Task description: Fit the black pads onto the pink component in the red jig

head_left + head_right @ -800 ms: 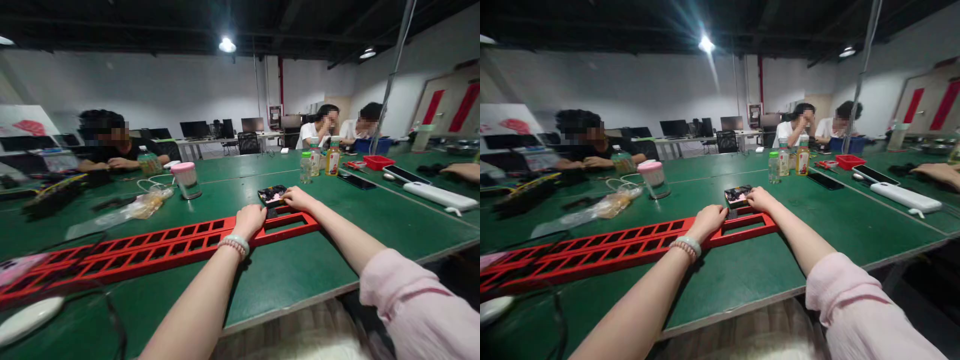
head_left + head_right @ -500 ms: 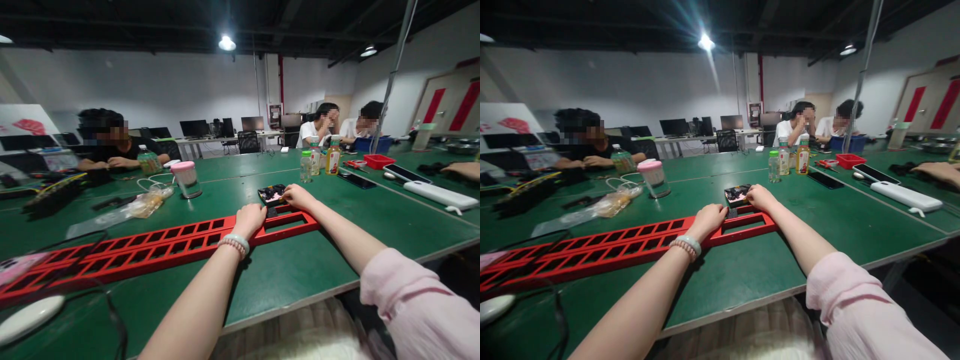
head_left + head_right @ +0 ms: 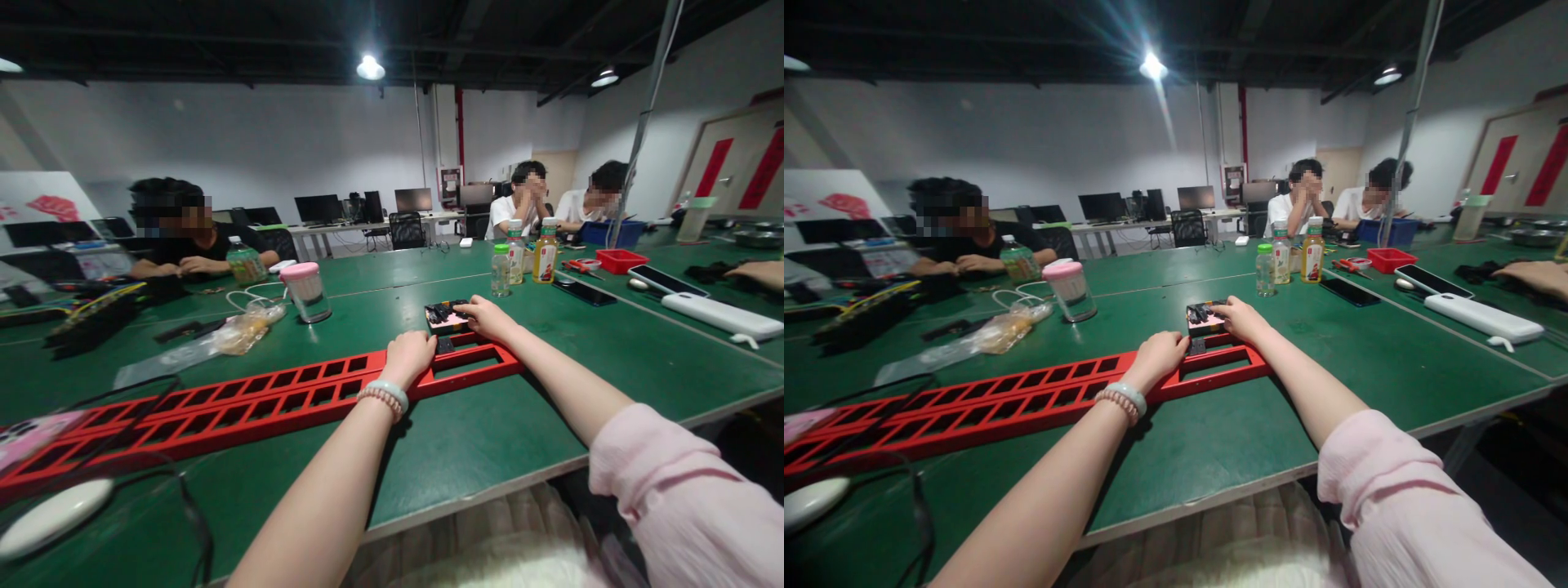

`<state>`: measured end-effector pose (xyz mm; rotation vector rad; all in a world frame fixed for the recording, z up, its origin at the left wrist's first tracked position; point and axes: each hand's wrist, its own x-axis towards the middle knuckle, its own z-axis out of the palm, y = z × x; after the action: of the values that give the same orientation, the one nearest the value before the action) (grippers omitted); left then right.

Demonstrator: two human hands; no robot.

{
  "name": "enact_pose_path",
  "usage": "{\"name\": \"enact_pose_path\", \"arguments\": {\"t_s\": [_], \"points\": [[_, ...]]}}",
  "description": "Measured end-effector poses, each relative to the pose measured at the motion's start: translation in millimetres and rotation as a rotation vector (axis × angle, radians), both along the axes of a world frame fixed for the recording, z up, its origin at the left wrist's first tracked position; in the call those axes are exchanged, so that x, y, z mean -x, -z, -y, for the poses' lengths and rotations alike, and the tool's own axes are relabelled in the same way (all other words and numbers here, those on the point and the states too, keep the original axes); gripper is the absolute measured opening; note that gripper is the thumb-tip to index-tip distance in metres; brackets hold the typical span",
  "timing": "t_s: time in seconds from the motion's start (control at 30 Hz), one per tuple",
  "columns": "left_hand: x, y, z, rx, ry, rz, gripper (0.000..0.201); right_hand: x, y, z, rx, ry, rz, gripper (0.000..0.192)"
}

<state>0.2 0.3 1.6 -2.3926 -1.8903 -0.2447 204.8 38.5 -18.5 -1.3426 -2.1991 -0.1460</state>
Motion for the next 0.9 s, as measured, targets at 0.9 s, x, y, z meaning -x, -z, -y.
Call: {"name": "enact_pose_path", "arguments": {"t_s": [0.9], "points": [[-2.6, -1.2, 6.1, -0.033, 0.098, 0.037, 0.039, 19.4, -47.0, 60.2, 0.210, -0.121, 0.158, 0.034]]}}
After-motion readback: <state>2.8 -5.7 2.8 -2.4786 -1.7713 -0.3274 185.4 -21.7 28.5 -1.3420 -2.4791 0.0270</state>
